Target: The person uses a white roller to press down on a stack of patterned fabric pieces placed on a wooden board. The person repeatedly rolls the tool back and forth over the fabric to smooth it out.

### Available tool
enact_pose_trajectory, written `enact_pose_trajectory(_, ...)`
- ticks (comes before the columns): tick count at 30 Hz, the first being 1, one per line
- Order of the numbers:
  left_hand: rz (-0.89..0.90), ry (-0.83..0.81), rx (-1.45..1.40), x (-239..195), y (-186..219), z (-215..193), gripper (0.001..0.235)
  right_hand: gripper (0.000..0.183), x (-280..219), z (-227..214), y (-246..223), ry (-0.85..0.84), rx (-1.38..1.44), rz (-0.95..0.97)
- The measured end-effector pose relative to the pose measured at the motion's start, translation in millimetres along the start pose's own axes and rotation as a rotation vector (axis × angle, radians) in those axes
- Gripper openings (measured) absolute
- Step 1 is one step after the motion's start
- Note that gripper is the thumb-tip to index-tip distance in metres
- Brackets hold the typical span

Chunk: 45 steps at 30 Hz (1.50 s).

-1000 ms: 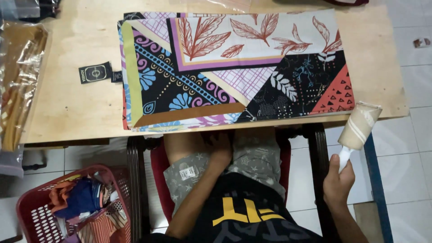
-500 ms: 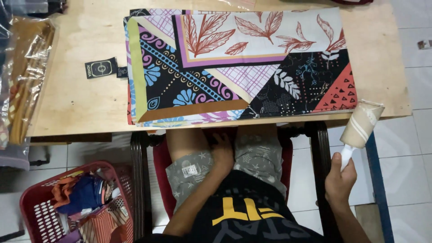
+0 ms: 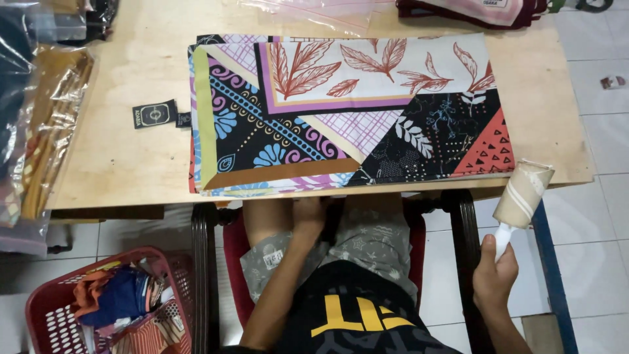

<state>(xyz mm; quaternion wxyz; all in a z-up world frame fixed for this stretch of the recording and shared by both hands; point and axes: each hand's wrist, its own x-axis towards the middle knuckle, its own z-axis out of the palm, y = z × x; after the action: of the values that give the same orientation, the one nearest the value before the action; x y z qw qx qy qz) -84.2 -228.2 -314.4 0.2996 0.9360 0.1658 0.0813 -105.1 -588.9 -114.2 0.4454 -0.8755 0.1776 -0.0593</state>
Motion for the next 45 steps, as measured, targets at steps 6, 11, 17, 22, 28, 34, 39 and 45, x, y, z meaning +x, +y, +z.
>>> enact_pose_trajectory(6, -0.167, -0.637, 0.577, -6.4, 8.8, -32.4, 0.018, 0.034, 1.1, 0.5, 6.4, 0.006, 0.005, 0.011)
enact_pose_trajectory(11, -0.049, -1.043, 0.528, -1.0, 24.6, 48.6, 0.036, 0.035, -1.1, -1.6, 2.6, -0.001, -0.010, 0.017)
enact_pose_trajectory(17, -0.201, -1.022, 0.134, 12.6, -32.4, 24.7, 0.043, 0.038, 3.5, -0.2, 18.2, 0.068, -0.069, -0.094)
enact_pose_trajectory(22, -0.546, -0.757, -1.049, -2.4, -49.4, 15.7, 0.071, 0.036, 6.0, -10.9, 4.7, 0.183, -0.292, -0.332)
enact_pose_trajectory(28, -0.497, -0.757, -1.131, 11.9, -41.8, 14.8, 0.068, 0.028, -2.6, 11.6, -38.6, -0.002, -0.168, -0.277)
enact_pose_trajectory(34, -0.486, -0.704, -1.240, 15.8, -39.2, 17.6, 0.065, 0.027, -2.2, 27.3, -27.9, -0.113, -0.153, -0.513)
enact_pose_trajectory(39, -0.478, -0.612, -1.351, 11.5, -31.8, 18.0, 0.062, 0.024, -10.7, 9.0, -75.6, -0.234, -0.217, -0.331)
enact_pose_trajectory(45, -0.516, -0.474, -1.484, -12.0, -30.5, 26.3, 0.059, 0.038, -6.7, 6.9, -119.3, -0.342, -0.436, -0.289)
